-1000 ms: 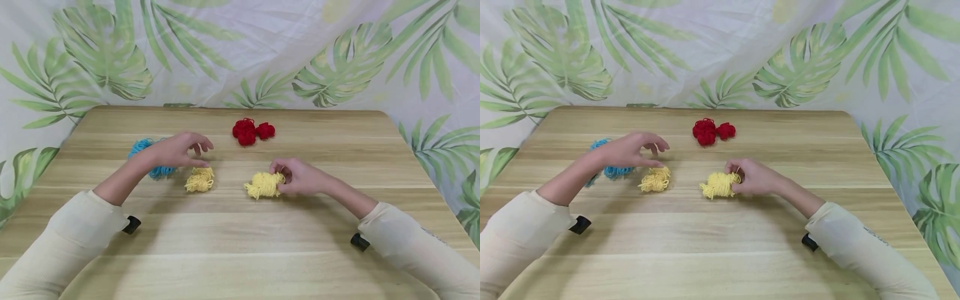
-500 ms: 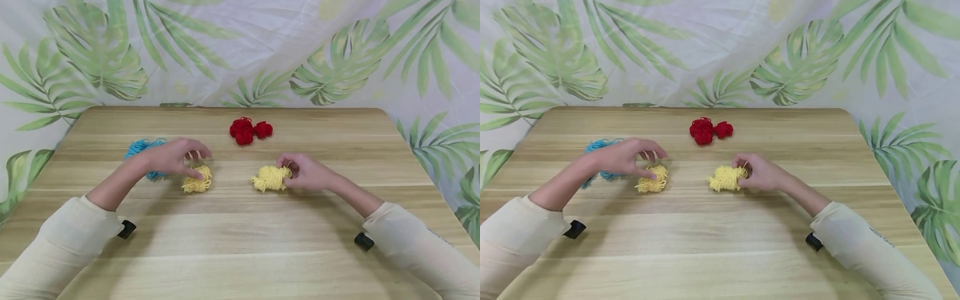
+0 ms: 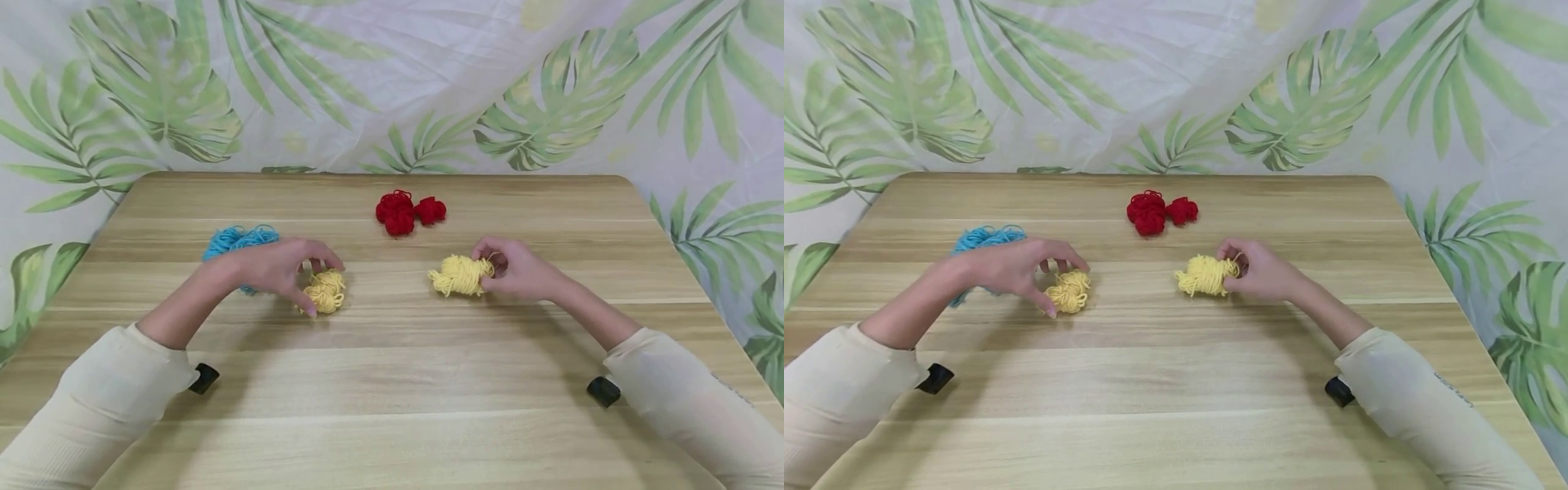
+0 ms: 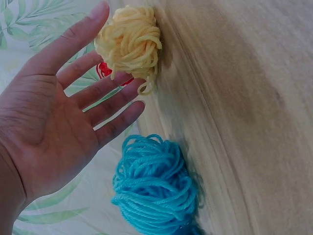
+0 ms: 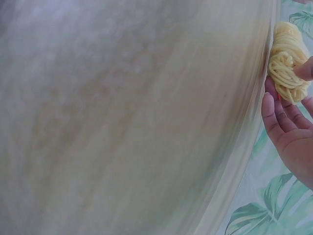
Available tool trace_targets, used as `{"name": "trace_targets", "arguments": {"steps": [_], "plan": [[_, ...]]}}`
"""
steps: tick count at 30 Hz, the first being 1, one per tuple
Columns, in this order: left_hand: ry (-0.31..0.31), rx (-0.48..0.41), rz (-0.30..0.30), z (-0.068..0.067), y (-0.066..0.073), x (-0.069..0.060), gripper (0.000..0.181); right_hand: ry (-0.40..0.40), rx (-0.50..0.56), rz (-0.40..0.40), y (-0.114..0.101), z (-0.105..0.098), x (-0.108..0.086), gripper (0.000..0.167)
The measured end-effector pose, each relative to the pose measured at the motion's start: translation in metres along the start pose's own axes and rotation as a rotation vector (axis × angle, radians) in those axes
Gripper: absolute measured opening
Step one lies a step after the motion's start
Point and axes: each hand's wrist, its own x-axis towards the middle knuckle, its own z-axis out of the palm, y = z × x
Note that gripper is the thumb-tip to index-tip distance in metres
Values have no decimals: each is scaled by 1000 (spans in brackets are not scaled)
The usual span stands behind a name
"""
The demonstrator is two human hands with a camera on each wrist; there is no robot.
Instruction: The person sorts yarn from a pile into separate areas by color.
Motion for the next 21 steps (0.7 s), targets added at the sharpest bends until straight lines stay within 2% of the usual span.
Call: {"name": "trace_targets", "arguments": {"steps": [6, 15, 21], "plan": [[4, -2, 8, 3, -1, 2, 69, 17, 23, 8, 1, -5, -1, 28], [26, -23, 28, 7, -5, 6, 56, 92, 22, 32, 12, -18, -4, 28], [11, -35, -6, 6, -3, 9, 52, 149, 18, 66, 21, -28, -12, 28]]}}
